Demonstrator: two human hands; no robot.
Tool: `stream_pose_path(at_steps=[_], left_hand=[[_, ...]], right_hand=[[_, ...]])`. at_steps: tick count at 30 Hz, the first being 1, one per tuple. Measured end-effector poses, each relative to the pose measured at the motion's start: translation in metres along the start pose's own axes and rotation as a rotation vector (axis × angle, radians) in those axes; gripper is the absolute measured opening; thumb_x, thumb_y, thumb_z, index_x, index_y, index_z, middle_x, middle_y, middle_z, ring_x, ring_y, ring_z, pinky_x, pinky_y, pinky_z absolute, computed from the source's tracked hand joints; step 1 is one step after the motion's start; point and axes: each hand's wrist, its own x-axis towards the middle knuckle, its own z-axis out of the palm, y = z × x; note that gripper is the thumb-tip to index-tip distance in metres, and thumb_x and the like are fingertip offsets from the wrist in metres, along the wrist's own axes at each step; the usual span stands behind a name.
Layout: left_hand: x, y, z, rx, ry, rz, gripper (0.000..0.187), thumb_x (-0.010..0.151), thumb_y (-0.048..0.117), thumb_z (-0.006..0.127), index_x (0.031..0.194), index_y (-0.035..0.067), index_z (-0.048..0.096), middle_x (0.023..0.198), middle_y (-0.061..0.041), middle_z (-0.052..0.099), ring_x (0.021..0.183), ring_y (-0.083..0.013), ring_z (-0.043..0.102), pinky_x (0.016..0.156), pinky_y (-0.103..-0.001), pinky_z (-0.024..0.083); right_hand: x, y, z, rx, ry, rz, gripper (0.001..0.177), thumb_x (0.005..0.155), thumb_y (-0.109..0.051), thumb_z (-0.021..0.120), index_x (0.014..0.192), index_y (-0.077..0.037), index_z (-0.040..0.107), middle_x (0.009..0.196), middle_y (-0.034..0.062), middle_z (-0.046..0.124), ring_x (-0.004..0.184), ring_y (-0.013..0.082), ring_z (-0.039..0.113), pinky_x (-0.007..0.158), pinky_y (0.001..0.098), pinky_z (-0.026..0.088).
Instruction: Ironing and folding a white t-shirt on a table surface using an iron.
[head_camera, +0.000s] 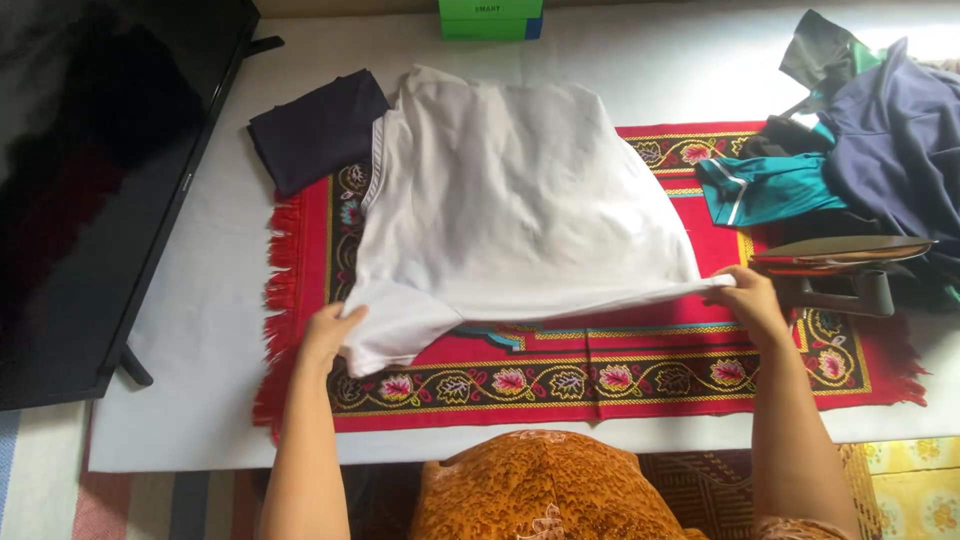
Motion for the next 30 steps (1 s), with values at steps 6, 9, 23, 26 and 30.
stream_pose_path(at_steps=[6,9,23,26,30], left_hand=[[0.044,-0.001,-0.009,-0.011,-0.384,-0.235,0.035,0.089,0.025,0.076,0.113,0.000,0.073,0.102,-0.011,0.077,0.084,-0.0189,0.072,0.074,-0.034,0.057],[0.090,0.038,-0.015,-0.182,-0.473,-0.121,0.028,0.098,0.024,0.067,0.113,0.001,0.071,0.101,-0.011,0.076,0.087,-0.0198,0.072,0.078,-0.035,0.059],[0.048,0.386,0.000,-0.527,0.077,0.970,0.028,0.109,0.031,0.056,0.122,0.007,0.063,0.115,-0.003,0.069,0.109,-0.0142,0.066,0.101,-0.034,0.055],[0.032,0.364,-0.015,-0.386,0.169,1.001,0.030,0.111,0.032,0.058,0.123,0.005,0.065,0.117,-0.005,0.070,0.110,-0.0142,0.067,0.101,-0.032,0.055],[-0.027,0.320,-0.018,-0.127,0.244,0.627,0.026,0.108,0.027,0.060,0.114,0.003,0.068,0.101,-0.004,0.073,0.091,-0.0142,0.071,0.085,-0.030,0.058]], right_hand=[[0.061,0.051,-0.005,-0.104,-0.058,0.197,0.016,0.088,-0.003,0.070,0.104,-0.001,0.072,0.090,0.0084,0.071,0.071,0.0148,0.062,0.062,0.0304,0.051],[0.127,0.055,-0.019,-0.177,-0.165,0.242,0.014,0.097,-0.017,0.065,0.102,-0.006,0.072,0.082,0.0107,0.068,0.060,0.0161,0.056,0.053,0.0323,0.044],[0.187,-0.307,-0.046,0.605,0.144,-0.973,0.049,0.104,0.001,0.052,0.149,-0.016,0.044,0.120,0.0031,0.064,0.108,0.0157,0.063,0.101,0.0358,0.060],[0.143,-0.296,-0.043,0.464,0.225,-1.017,0.042,0.107,0.002,0.056,0.145,-0.011,0.049,0.113,0.0026,0.060,0.102,0.0119,0.057,0.101,0.0311,0.056],[0.108,-0.221,-0.049,0.303,0.260,-0.958,0.005,0.110,0.004,0.053,0.107,0.000,0.055,0.093,0.0013,0.053,0.079,0.0075,0.047,0.074,0.0211,0.041]])
